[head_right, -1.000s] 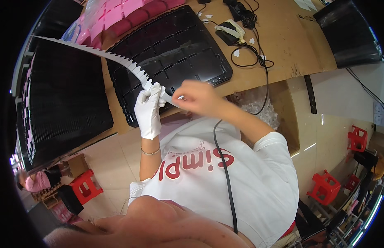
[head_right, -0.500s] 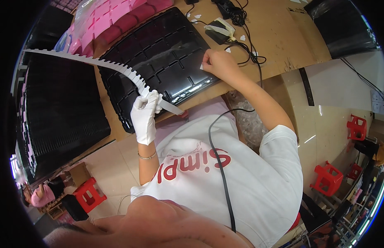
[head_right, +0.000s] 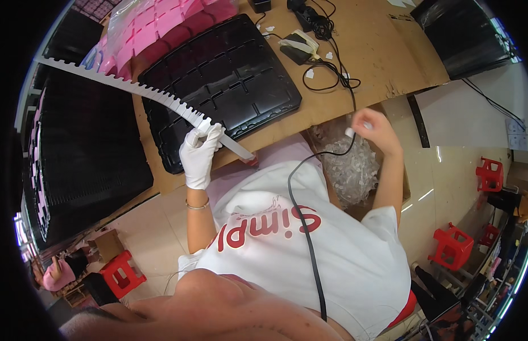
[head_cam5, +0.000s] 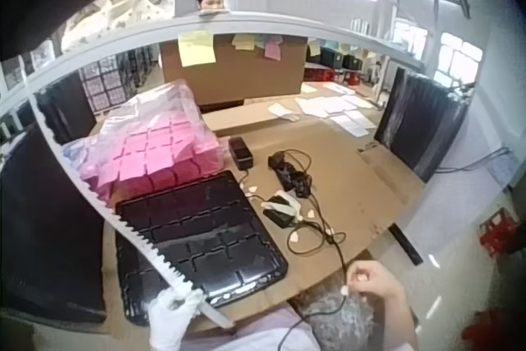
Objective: The person places pink plastic inserts into black plastic trays. They then apply a white adhesive strip along the edge of the tray and press it down. The person repeats this process for multiple trays, stacking the completed ones to the side.
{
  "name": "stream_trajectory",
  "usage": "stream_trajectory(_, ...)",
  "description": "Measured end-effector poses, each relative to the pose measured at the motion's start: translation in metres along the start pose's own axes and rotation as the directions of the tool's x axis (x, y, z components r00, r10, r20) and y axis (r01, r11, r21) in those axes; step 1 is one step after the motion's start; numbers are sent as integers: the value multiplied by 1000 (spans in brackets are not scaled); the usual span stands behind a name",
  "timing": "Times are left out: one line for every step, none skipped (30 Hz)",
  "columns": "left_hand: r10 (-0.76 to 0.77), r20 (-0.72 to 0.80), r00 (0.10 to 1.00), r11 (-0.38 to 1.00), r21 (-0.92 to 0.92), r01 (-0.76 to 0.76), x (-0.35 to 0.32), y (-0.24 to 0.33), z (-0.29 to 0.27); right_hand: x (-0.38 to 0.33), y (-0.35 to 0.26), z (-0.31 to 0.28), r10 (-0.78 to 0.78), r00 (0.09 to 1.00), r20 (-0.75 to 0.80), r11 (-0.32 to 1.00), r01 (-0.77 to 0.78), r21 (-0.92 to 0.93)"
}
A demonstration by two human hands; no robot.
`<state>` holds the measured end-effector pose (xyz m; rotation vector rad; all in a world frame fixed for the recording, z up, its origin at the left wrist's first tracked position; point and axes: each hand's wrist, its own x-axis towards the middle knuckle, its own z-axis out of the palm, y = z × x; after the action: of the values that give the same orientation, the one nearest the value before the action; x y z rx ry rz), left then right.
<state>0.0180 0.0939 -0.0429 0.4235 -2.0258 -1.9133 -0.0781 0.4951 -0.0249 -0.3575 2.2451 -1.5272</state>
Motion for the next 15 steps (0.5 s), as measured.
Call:
stream_trajectory(-44,54,998,999,10,43,2,3,-3,-13,39,-16,76,995,-71,997,-77,-13)
stream_trajectory(-91,108,990,996,24,89,2,9,-9,-24,82,-26,152,978,-142,987,-157,-18)
stream_trajectory(-138,158,978,990,45,133,0,12,-14,-33,116,-29,194,956,-222,946,-242,-217)
stream_trajectory(-184,178,967,981,90,170,-3,10,-17,-41,145,-28,216,927,-307,856,-331,-397)
stream_trajectory(-216,241,946,976,80,202,-8,13,-17,-49,173,-26,217,892,-396,723,-420,-548)
stream_trajectory(-244,299,922,970,70,234,-16,17,-15,-60,202,-20,69,874,-482,493,-450,-745)
stream_trajectory(-271,356,894,962,65,265,-23,22,-16,-74,228,-10,-98,853,-513,211,-486,-848)
stream_trajectory(-289,417,862,950,237,204,-31,15,-22,-70,233,-17,-129,832,-539,126,-525,-842)
stream_trajectory(-220,514,829,934,356,27,-37,21,-23,-70,238,-24,-158,808,-567,41,-569,-821)
stream_trajectory(-244,625,742,888,452,-89,-42,25,-32,-60,231,-38,-35,777,-629,167,-616,-770)
stream_trajectory(-287,712,641,825,524,-212,-46,28,-43,-49,223,-52,96,744,-662,280,-658,-699)
stream_trajectory(-406,670,622,737,642,-210,-48,30,-59,-28,170,-47,8,709,-705,402,-648,-647)
stream_trajectory(-521,608,599,635,745,-204,-47,37,-74,-8,97,-35,-67,663,-746,516,-617,-595)
stream_trajectory(-526,474,706,652,758,-24,-42,53,-86,12,50,-31,-266,672,-692,587,-456,-669)
stream_trajectory(-462,300,835,672,733,108,-33,72,-90,36,12,-24,-453,632,-628,620,-283,-732)
